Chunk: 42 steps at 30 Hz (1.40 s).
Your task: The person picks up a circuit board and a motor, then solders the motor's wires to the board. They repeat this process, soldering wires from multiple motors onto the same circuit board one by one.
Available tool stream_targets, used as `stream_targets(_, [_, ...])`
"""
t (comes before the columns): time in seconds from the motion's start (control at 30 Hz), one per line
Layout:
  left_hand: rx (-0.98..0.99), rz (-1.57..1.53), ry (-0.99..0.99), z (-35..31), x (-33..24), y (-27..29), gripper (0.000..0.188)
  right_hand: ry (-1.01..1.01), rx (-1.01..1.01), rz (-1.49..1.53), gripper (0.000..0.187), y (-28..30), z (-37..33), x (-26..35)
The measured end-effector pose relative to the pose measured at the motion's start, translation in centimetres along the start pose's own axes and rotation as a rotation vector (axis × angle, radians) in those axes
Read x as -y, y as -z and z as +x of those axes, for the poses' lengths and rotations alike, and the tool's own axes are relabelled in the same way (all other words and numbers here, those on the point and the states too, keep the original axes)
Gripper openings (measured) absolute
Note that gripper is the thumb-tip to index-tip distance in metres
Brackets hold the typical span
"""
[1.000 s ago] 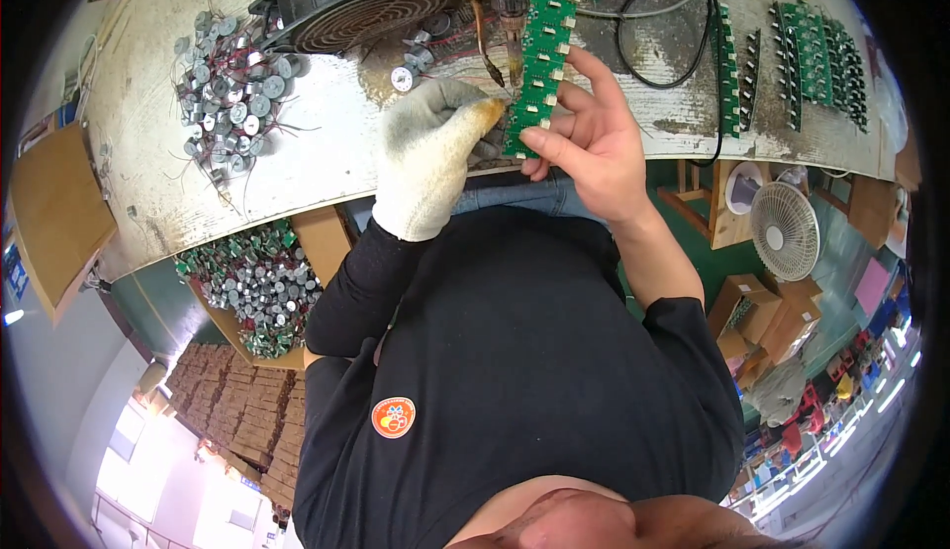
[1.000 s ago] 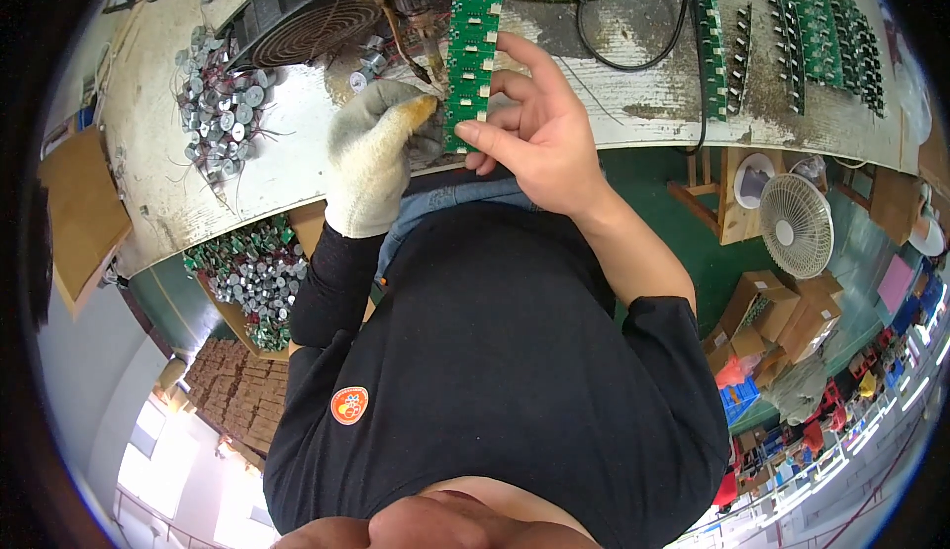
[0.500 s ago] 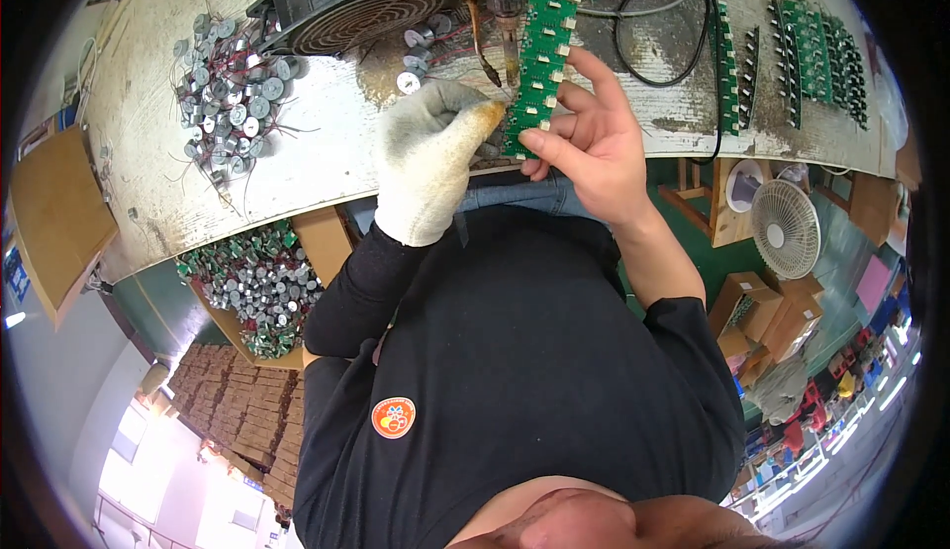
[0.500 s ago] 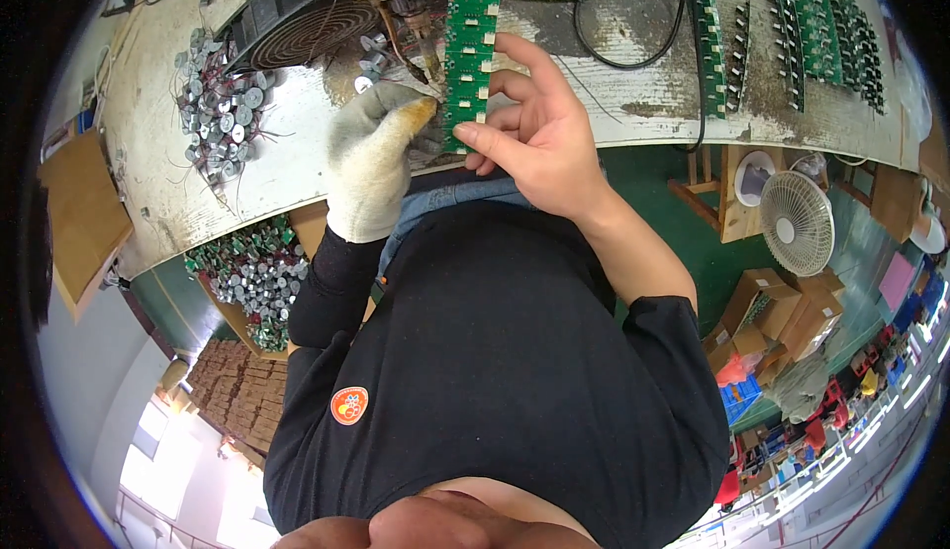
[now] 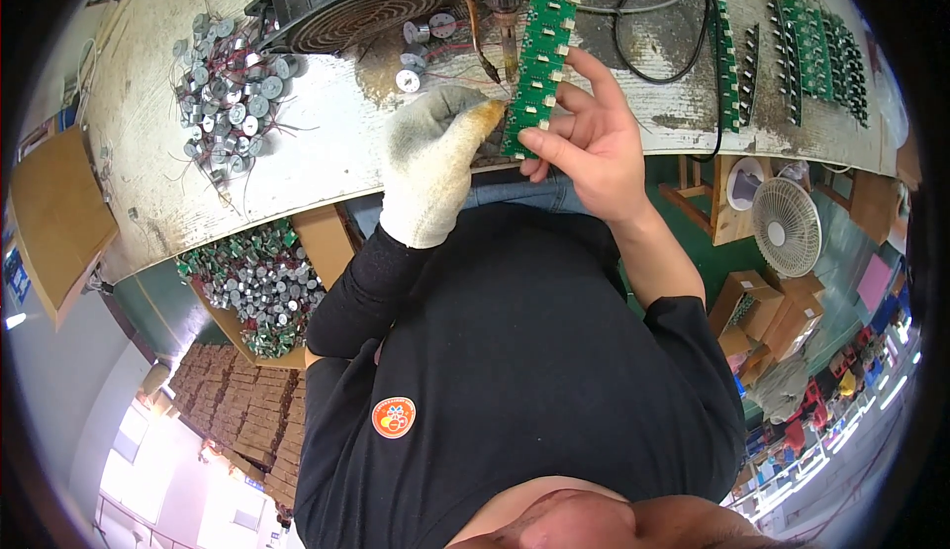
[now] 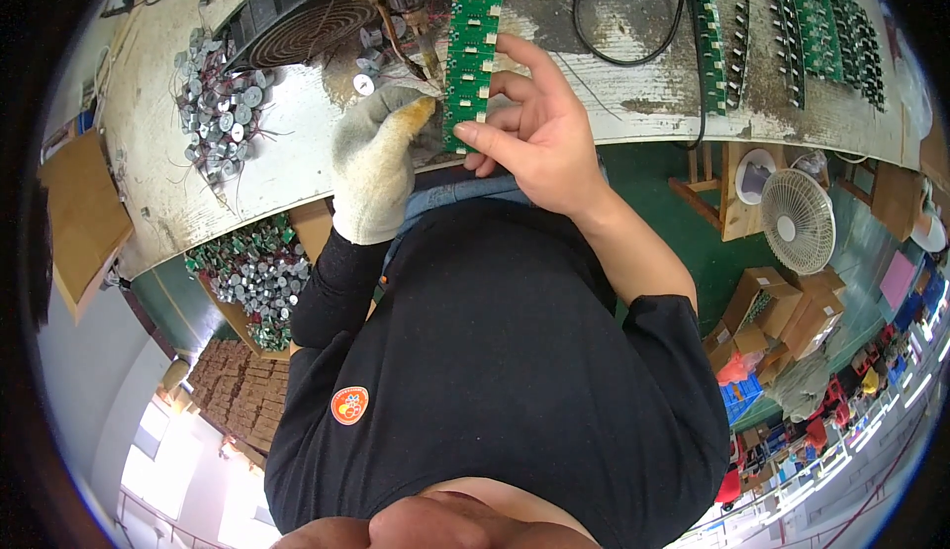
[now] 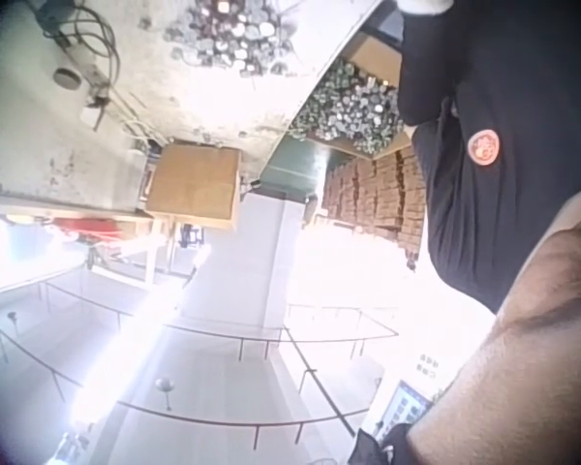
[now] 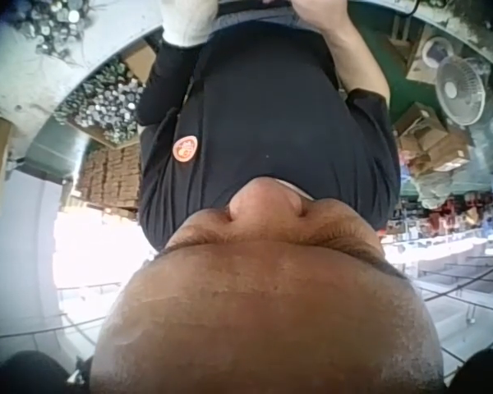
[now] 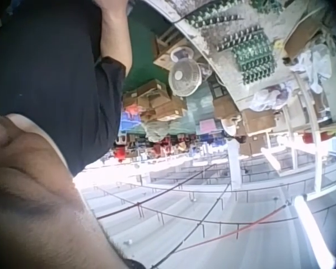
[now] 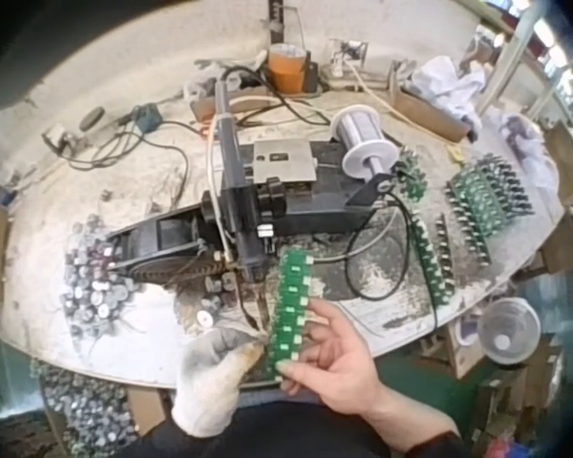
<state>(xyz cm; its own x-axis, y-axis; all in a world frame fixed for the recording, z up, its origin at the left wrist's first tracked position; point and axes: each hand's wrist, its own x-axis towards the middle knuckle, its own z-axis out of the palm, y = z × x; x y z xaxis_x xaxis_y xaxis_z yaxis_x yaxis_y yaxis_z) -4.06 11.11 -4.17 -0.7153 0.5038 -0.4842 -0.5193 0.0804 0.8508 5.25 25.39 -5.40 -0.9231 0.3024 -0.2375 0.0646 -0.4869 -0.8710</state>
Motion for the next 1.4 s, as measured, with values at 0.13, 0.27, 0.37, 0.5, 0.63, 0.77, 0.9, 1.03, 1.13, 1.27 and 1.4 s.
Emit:
stream_targets(0.13, [-0.017,-0.109,-0.023,-0.4,0.0,-0.4,0.017,0.001,0.015,0.022,0.073,-0.1,0.0,-0.1])
stream_targets(0.27, [-0.010,-0.103,-0.012,-0.3,0.4,-0.3,0.018,0.009,0.021,0.021,0.073,-0.1,-0.2,-0.3])
stream_targets(0.37, [-0.034,-0.102,-0.023,-0.3,0.5,-0.4,0.019,0.003,0.017,0.028,0.072,-0.2,-0.3,-0.2])
stream_targets(0.5, [-0.045,-0.114,-0.070,-0.2,0.8,-0.5,0.019,0.002,0.026,0.021,0.072,-0.2,-0.3,-0.2])
stream_targets(0.63, [-0.041,-0.044,-0.043,-0.2,0.6,-0.4,0.020,0.008,0.022,0.042,0.072,-0.3,-0.2,-0.1])
stream_targets(0.77, [-0.070,-0.031,-0.066,-0.3,0.3,-0.7,0.019,0.009,0.026,0.032,0.072,-0.4,-0.2,0.2])
stream_targets(0.9, [-0.035,-0.018,-0.092,-0.4,0.8,-0.4,0.021,0.016,0.024,0.038,0.072,-0.2,-0.4,0.1])
stream_targets(1.03, [-0.054,-0.111,-0.056,-0.5,1.2,-0.7,0.019,0.013,0.018,0.023,0.073,0.1,-0.7,-0.6])
stream_targets(1.13, [-0.075,-0.036,-0.044,-0.6,1.1,-0.7,0.020,0.010,0.017,0.008,0.073,0.2,-0.7,-0.7])
stream_targets(1.27, [-0.068,-0.081,-0.023,-0.3,0.9,-0.5,0.020,0.014,0.001,0.000,0.073,-0.3,-0.3,-0.7])
stream_targets(1.4, [-0.052,-0.051,-0.006,-1.0,-0.3,-0.2,0.019,-0.018,0.000,0.016,0.073,-0.5,-0.3,-0.4])
